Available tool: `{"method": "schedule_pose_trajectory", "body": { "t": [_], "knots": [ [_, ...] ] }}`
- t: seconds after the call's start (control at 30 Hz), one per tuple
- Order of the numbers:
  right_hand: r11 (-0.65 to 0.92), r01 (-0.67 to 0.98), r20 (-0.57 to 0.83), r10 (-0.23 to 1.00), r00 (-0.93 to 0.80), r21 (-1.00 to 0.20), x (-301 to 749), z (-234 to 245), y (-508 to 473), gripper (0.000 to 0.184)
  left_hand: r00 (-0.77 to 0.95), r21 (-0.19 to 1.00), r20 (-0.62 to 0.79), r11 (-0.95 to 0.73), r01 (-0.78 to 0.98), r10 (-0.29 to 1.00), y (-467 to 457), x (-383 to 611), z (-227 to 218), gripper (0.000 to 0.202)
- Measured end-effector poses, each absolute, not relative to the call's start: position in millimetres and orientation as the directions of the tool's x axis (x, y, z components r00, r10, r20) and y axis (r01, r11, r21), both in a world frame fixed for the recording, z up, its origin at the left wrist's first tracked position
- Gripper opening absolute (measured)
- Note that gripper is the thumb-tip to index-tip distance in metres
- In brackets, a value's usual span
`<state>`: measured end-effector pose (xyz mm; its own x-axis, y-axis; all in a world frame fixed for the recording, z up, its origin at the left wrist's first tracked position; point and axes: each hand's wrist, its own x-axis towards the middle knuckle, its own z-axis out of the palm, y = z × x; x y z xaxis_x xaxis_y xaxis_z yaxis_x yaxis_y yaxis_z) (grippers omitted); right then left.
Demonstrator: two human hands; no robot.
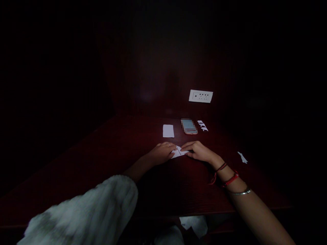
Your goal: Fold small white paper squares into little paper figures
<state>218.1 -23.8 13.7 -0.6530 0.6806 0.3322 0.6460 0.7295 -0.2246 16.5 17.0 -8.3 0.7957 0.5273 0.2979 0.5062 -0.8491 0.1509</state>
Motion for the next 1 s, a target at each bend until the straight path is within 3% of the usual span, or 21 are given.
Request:
{"method": "schedule_pose_trajectory", "body": {
  "t": [0.67, 1.0],
  "knots": [
    [0.771, 0.623, 0.277, 0.631, -0.724, -0.131, 213.1, 15.6, -26.9, 0.027, 0.818, 0.113, 0.226, -0.848, 0.517, 0.529, 17.4, 14.8, -10.5, 0.035],
    [0.731, 0.658, 0.257, 0.681, -0.686, -0.181, 218.2, 12.6, -23.5, 0.027, 0.812, 0.11, 0.165, -0.828, 0.55, 0.561, 17.0, 15.8, -9.9, 0.035]
  ]
}}
